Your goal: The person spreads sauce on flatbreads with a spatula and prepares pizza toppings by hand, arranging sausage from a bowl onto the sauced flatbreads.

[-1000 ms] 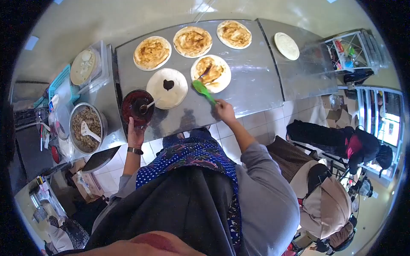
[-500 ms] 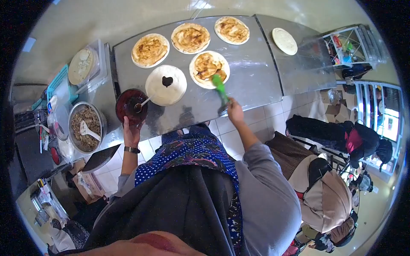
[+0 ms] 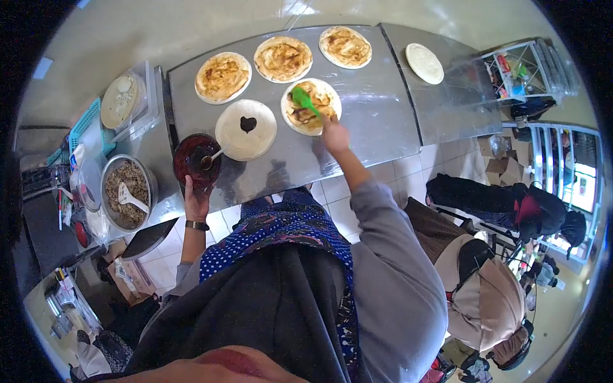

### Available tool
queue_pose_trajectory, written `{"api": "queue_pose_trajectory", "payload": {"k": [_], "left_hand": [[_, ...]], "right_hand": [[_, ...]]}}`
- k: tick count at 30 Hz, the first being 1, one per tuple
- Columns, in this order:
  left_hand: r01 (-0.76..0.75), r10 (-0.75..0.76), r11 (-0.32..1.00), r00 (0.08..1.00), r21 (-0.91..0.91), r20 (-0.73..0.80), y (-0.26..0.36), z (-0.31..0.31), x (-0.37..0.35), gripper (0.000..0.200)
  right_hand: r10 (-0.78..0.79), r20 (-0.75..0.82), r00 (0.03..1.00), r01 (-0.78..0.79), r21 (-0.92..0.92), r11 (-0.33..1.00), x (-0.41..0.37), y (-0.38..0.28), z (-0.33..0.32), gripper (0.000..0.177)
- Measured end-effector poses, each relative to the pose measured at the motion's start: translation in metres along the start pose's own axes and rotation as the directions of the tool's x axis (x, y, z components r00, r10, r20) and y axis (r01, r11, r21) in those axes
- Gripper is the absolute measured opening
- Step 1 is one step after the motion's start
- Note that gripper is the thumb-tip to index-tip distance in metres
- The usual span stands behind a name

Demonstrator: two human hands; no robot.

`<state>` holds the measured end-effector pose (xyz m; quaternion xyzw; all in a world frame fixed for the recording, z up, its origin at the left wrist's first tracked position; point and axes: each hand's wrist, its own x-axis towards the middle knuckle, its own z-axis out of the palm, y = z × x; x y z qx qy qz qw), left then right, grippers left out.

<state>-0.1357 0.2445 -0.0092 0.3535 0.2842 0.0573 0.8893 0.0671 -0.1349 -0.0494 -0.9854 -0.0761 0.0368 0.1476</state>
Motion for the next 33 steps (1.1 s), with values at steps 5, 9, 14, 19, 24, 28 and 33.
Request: {"api": "queue_pose_trajectory", "payload": {"k": [5,9,14,19,24,28,33], "left_hand": [[-0.004,0.004,1.000,1.000,0.013,-0.008,0.000,0.002,-0.002,0.052],[0.006,-0.006,1.000,1.000,0.011,-0.018,-0.001,0.000,0.000,0.052],[0.033,-0.033,0.999,0.999,0.005,0.034,-0.001,-0.003,0.005,0.051],[0.023,-0.022,1.000,0.997,-0.009,0.080,0.002,0.005,0.008,0.052],[-0.004,0.005,0.999,0.999,-0.034,0.051,0.004,0.006,0.000,0.051],[-0.028,0.028,1.000,0.999,-0.003,0.023,0.002,0.001,-0.012,0.052],[-0.031,0.029,0.999,0.999,-0.044,-0.030,-0.004,-0.008,-0.018,0.052]], "right_hand": [[0.107,-0.029,0.994,-0.110,-0.099,0.989,0.017,0.041,-0.015,0.039],[0.259,0.020,0.966,-0.259,-0.008,0.966,-0.063,0.059,-0.002,0.038],[0.076,0.155,0.985,-0.147,0.528,0.837,-0.112,0.017,-0.005,0.026],[0.313,0.001,0.950,-0.268,0.521,0.810,-0.054,0.015,0.021,0.027],[0.100,0.270,0.958,-0.254,0.628,0.736,-0.054,-0.005,0.029,0.029],[0.226,0.014,0.974,-0.195,0.558,0.807,0.014,0.006,0.026,0.028],[0.030,0.033,0.999,-0.038,0.263,0.964,0.010,-0.008,0.026,0.031]]}}
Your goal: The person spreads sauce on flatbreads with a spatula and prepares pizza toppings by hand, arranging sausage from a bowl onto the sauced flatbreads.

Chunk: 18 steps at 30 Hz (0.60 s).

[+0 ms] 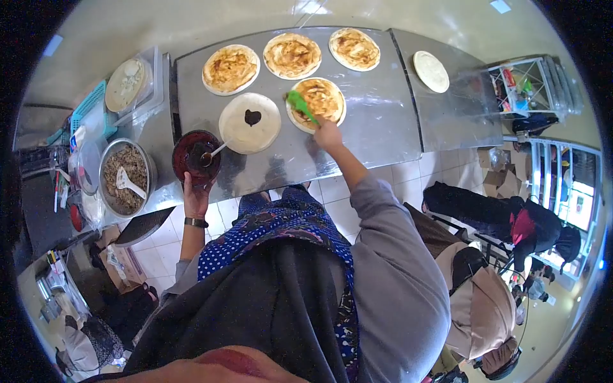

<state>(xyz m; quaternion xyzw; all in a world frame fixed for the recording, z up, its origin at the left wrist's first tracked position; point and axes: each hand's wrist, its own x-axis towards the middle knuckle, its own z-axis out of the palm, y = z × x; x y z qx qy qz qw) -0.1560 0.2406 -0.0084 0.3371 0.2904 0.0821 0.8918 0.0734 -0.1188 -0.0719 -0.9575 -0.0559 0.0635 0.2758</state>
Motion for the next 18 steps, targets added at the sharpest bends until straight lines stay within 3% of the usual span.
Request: {"api": "queue_pose_trajectory", "payload": {"k": [2,4,9,11,13,15,18], "left_hand": [[0.000,0.000,1.000,1.000,-0.004,0.000,-0.001,-0.004,-0.002,0.052],[-0.003,0.003,1.000,1.000,-0.010,0.004,-0.002,-0.006,-0.001,0.052],[0.003,-0.002,0.999,1.000,0.036,-0.008,0.001,-0.012,0.001,0.060],[0.000,0.001,0.999,1.000,0.047,-0.010,0.001,-0.010,0.002,0.060],[-0.002,0.002,0.998,1.000,0.065,-0.007,0.000,-0.005,0.004,0.060],[-0.004,0.002,0.998,1.000,0.062,0.031,0.000,0.001,0.006,0.060],[-0.003,0.001,0.997,1.000,0.071,0.023,0.000,0.012,0.005,0.060]], "right_hand": [[-0.077,0.156,0.985,0.096,-0.116,0.989,-0.038,-0.004,-0.022,0.034],[-0.034,0.197,0.980,0.080,-0.228,0.970,-0.075,0.004,-0.054,0.032],[0.104,0.141,0.985,-0.020,-0.500,0.866,-0.094,0.054,-0.126,0.035],[0.118,-0.017,0.993,-0.110,-0.519,0.848,-0.072,0.055,-0.138,0.035],[-0.057,0.003,0.998,0.054,-0.377,0.924,-0.042,0.043,-0.119,0.039],[-0.161,0.104,0.981,0.189,-0.386,0.903,-0.009,0.020,-0.087,0.042],[-0.244,0.114,0.963,0.269,-0.433,0.860,0.029,0.000,-0.055,0.043]]}}
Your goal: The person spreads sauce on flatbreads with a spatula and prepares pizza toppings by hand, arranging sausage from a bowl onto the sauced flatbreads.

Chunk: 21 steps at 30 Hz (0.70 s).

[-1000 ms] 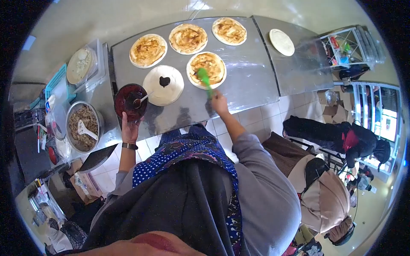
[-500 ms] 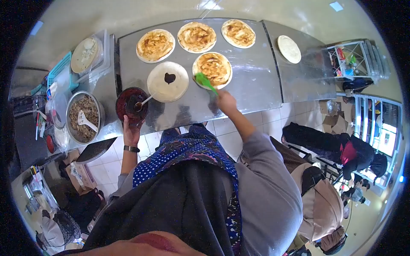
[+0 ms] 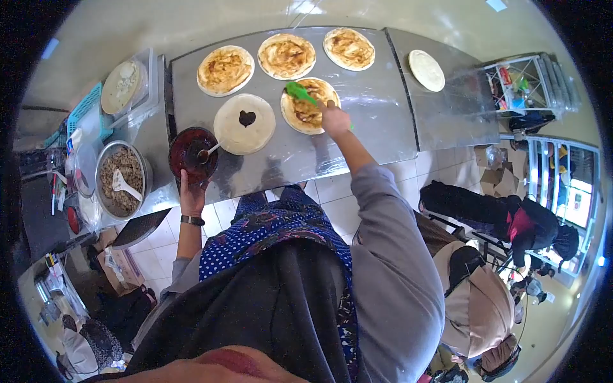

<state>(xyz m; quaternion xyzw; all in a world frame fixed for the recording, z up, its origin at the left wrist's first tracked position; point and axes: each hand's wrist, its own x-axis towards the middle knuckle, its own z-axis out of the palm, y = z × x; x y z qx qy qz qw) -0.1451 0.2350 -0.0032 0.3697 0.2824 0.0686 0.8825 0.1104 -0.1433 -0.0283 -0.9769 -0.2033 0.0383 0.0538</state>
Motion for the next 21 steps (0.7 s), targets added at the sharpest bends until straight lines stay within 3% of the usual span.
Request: {"api": "queue_pose_trajectory", "payload": {"k": [3,5,7,9,11,13,15,17,21], "left_hand": [[-0.003,0.002,0.998,1.000,-0.062,-0.018,-0.001,-0.001,-0.002,0.050],[-0.001,0.000,0.998,1.000,-0.062,-0.009,-0.001,-0.006,-0.005,0.050],[-0.005,0.005,0.998,1.000,-0.070,0.001,-0.001,-0.012,-0.005,0.050],[0.034,-0.035,0.995,0.999,-0.092,-0.013,-0.002,-0.023,-0.006,0.050],[0.033,-0.034,0.997,0.999,-0.069,-0.003,-0.002,-0.033,-0.006,0.054],[0.033,-0.033,0.999,0.999,-0.039,0.005,0.002,-0.037,-0.008,0.058],[-0.006,0.006,1.000,1.000,-0.005,-0.002,0.008,-0.031,-0.012,0.058],[-0.018,0.018,0.999,1.000,-0.031,-0.009,0.009,-0.034,-0.014,0.055],[0.002,-0.002,1.000,1.000,-0.008,0.003,0.014,-0.048,-0.027,0.057]], "right_hand": [[0.263,0.150,0.953,-0.257,-0.055,0.965,0.007,0.013,0.005,0.044],[0.403,0.093,0.911,-0.408,0.048,0.912,-0.025,0.035,0.008,0.038],[0.435,0.037,0.900,-0.437,0.105,0.893,-0.074,0.042,0.015,0.034],[0.419,-0.028,0.908,-0.392,0.298,0.870,-0.121,0.035,0.039,0.028],[0.373,0.251,0.894,-0.449,0.539,0.713,-0.144,-0.002,0.028,0.025],[0.245,0.381,0.891,-0.453,0.746,0.488,-0.138,-0.049,0.017,0.028],[0.234,0.305,0.923,-0.383,0.787,0.485,-0.111,-0.087,0.027,0.028],[0.202,0.171,0.964,-0.261,0.738,0.622,-0.077,-0.118,0.046,0.031],[0.112,0.135,0.984,-0.172,0.627,0.760,-0.064,-0.171,0.077,0.031]]}}
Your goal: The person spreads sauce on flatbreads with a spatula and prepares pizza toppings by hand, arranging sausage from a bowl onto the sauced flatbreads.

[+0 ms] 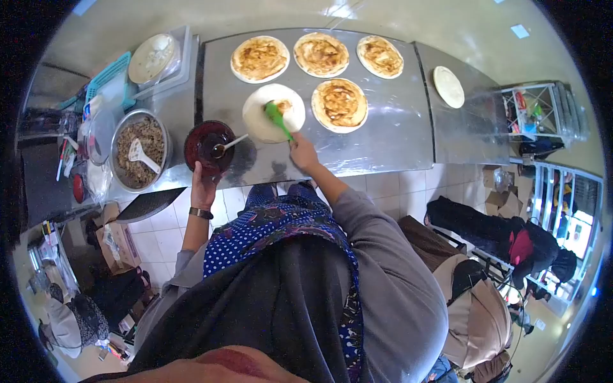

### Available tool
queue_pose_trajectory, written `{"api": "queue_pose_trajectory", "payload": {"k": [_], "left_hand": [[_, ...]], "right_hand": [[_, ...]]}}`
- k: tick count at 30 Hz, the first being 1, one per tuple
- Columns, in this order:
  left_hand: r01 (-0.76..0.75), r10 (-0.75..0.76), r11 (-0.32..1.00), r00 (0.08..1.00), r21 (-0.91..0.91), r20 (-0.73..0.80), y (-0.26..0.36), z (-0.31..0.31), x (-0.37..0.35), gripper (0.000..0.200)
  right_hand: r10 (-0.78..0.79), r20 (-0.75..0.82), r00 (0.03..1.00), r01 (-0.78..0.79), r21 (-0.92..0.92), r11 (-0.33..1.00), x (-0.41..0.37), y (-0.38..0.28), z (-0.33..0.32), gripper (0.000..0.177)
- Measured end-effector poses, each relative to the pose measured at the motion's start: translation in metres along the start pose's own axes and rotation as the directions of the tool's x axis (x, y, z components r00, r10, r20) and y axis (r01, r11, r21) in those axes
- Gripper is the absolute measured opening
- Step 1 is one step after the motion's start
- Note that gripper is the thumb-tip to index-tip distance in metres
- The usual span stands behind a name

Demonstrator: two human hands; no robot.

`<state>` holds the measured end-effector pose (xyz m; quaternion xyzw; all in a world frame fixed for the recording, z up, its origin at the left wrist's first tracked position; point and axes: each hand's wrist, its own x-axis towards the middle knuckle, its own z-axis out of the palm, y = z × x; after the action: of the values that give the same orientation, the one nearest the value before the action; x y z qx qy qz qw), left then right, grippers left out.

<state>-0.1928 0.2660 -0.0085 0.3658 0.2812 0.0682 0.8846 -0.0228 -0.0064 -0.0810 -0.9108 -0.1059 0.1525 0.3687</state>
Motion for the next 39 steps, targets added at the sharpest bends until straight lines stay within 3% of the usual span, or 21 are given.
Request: {"api": "queue_pose_trajectory", "payload": {"k": [2,3,5,6,10,12,15,17,19,21,24,25,26,29,31,32,34,38,39], "left_hand": [[-0.001,0.001,1.000,1.000,-0.011,-0.004,0.000,-0.008,-0.009,0.057],[0.010,-0.010,1.000,1.000,-0.022,-0.001,-0.001,-0.013,-0.013,0.057],[0.013,-0.013,1.000,1.000,-0.021,-0.024,-0.002,-0.021,-0.020,0.057],[0.020,-0.021,1.000,1.000,-0.017,-0.020,-0.002,-0.023,-0.024,0.057],[0.027,-0.027,0.999,1.000,-0.020,-0.006,-0.003,-0.028,-0.034,0.059],[0.020,-0.020,1.000,1.000,-0.022,-0.013,-0.002,-0.028,-0.036,0.059],[0.017,-0.017,1.000,1.000,-0.021,-0.021,0.001,-0.034,-0.039,0.060],[0.019,-0.019,1.000,1.000,-0.023,-0.017,0.001,-0.038,-0.039,0.061],[0.034,-0.035,0.994,0.999,-0.106,-0.014,0.001,-0.045,-0.037,0.056],[0.035,-0.037,0.993,0.999,-0.111,-0.016,0.000,-0.049,-0.037,0.056],[0.044,-0.046,0.992,0.999,-0.114,-0.015,-0.003,-0.050,-0.037,0.056],[0.049,-0.051,0.992,0.999,-0.113,-0.017,-0.003,-0.049,-0.037,0.056],[0.050,-0.052,0.993,0.998,-0.112,-0.017,-0.003,-0.048,-0.037,0.056],[0.074,-0.075,0.993,0.997,-0.089,-0.009,-0.004,-0.042,-0.036,0.056],[0.085,-0.083,0.994,0.996,-0.073,0.033,-0.002,-0.040,-0.036,0.055],[0.088,-0.086,0.994,0.996,-0.069,0.033,-0.001,-0.040,-0.036,0.055],[0.082,-0.080,0.995,0.996,-0.061,0.036,-0.002,-0.041,-0.035,0.056],[0.082,-0.080,0.995,0.996,-0.060,0.043,-0.002,-0.046,-0.033,0.056],[0.089,-0.087,0.995,0.995,-0.048,0.040,0.000,-0.047,-0.034,0.055]], "right_hand": [[-0.055,0.133,0.990,0.028,0.196,0.980,-0.014,-0.011,0.011,0.031],[-0.064,0.141,0.988,0.035,0.196,0.980,-0.011,-0.014,0.013,0.031],[-0.008,0.163,0.987,-0.053,0.367,0.929,0.002,-0.013,0.007,0.033],[0.088,0.174,0.981,-0.131,0.253,0.959,0.019,-0.017,-0.002,0.032],[0.036,0.114,0.993,-0.043,0.062,0.997,0.048,-0.028,-0.004,0.033],[-0.174,0.127,0.976,0.196,-0.187,0.963,0.039,-0.024,0.010,0.033],[-0.314,0.171,0.934,0.344,-0.193,0.919,-0.002,-0.013,-0.009,0.031],[-0.376,0.160,0.913,0.408,-0.312,0.858,-0.023,0.009,-0.044,0.036],[-0.143,0.229,0.963,0.257,-0.613,0.747,-0.023,0.028,-0.085,0.040],[-0.090,0.101,0.991,0.135,-0.667,0.733,-0.017,0.029,-0.118,0.037],[-0.189,-0.015,0.982,0.141,-0.606,0.783,-0.003,0.013,-0.106,0.038],[-0.369,0.030,0.929,0.321,-0.560,0.764,0.013,0.032,-0.081,0.041],[-0.414,0.104,0.904,0.413,-0.460,0.786,0.014,0.003,-0.069,0.043],[-0.378,0.205,0.903,0.429,-0.477,0.767,0.038,-0.029,-0.021,0.050],[-0.242,0.130,0.962,0.274,-0.518,0.810,0.055,-0.035,-0.007,0.049],[-0.239,0.128,0.963,0.271,-0.516,0.813,0.057,-0.033,-0.009,0.049],[-0.064,-0.070,0.995,0.024,-0.466,0.884,0.057,-0.018,-0.019,0.045],[0.011,-0.065,0.998,-0.030,-0.293,0.956,0.001,0.008,-0.024,0.038],[0.015,0.083,0.996,-0.003,-0.145,0.989,-0.015,0.007,-0.022,0.035]]}}
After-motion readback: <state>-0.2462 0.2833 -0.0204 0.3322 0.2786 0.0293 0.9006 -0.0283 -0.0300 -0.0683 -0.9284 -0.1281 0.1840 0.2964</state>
